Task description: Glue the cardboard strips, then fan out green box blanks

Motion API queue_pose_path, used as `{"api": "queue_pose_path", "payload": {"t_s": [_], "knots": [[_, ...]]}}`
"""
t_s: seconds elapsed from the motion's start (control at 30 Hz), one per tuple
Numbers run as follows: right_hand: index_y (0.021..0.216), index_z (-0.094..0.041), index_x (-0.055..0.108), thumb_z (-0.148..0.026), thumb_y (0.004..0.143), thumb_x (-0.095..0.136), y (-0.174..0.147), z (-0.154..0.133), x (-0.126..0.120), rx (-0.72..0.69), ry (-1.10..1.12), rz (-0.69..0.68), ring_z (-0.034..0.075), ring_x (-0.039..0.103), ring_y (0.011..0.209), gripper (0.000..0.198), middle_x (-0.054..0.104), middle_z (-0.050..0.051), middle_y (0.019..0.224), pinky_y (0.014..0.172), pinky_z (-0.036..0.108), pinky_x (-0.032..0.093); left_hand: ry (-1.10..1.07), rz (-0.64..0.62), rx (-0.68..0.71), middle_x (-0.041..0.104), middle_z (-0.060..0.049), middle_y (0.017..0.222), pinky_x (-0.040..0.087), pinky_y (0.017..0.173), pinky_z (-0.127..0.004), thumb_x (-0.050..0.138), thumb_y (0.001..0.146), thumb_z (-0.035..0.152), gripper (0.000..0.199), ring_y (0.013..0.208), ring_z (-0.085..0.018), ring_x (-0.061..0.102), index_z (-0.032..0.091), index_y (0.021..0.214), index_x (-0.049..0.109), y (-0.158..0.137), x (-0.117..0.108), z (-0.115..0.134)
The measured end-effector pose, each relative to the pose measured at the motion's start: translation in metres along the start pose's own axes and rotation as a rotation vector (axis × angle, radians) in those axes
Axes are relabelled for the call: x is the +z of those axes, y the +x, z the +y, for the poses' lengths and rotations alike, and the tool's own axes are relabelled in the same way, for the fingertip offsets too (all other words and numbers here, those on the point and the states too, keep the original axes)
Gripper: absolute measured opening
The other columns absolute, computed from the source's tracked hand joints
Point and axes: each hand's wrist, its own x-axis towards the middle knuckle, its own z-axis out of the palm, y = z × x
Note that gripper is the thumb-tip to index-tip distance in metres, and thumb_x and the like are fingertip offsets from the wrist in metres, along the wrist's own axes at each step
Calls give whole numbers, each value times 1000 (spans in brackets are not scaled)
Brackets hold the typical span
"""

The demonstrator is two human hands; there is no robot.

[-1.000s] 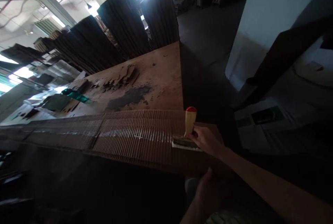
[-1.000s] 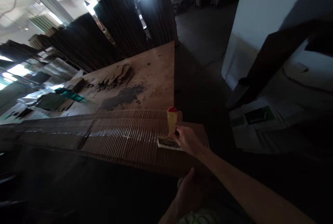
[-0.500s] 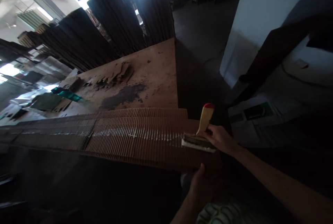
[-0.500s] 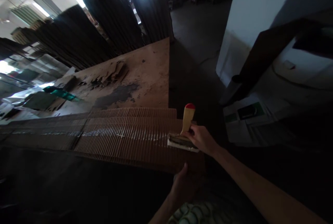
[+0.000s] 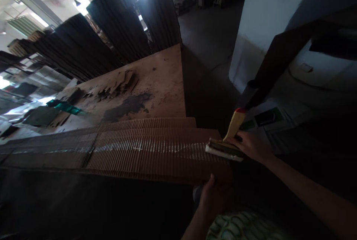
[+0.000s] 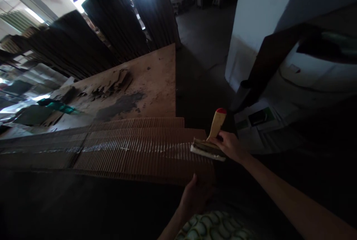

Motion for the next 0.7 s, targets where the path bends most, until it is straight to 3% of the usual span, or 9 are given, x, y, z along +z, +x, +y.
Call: {"api": "queue_pose_path", "payload": {"t_s": [0.27,0.4,0.53,0.6,0.7], "knots": [[70,-23,72,-58,72,61,-4,-8,9,-12,72,-4,25,71,74,37,76,6,75,66,33,54,46,-4,36,65,-15,116,39,102,-47,77,69,52,51,117,-35,56,14,102,69,11,-9,-7],[78,-21,72,-61,73,57,-4,9,-7,57,99,139,26,70,65,44,74,7,68,60,36,55,38,29,-10,65,-14,117,39,102,-47,79,67,50,49,117,-34,56,15,99,69,13,-16,-3],[86,-22,71,-59,77,56,-27,15,-20,99,145,292,24,70,62,41,73,5,68,58,34,57,86,-17,-154,66,-12,116,39,102,-48,81,67,46,43,118,-33,56,17,97,70,11,-22,9],[85,-24,71,-52,78,60,-43,5,-7,55,146,389,25,72,75,31,76,6,82,68,35,59,136,-57,-232,67,-13,115,38,103,-49,79,70,47,43,119,-34,55,16,99,71,9,-22,13],[83,-26,74,-37,81,62,-56,-22,37,-97,70,473,25,73,83,16,77,6,91,80,37,59,204,-147,-252,67,-16,117,36,104,-52,72,76,50,49,119,-37,55,14,108,69,7,-18,15]]}}
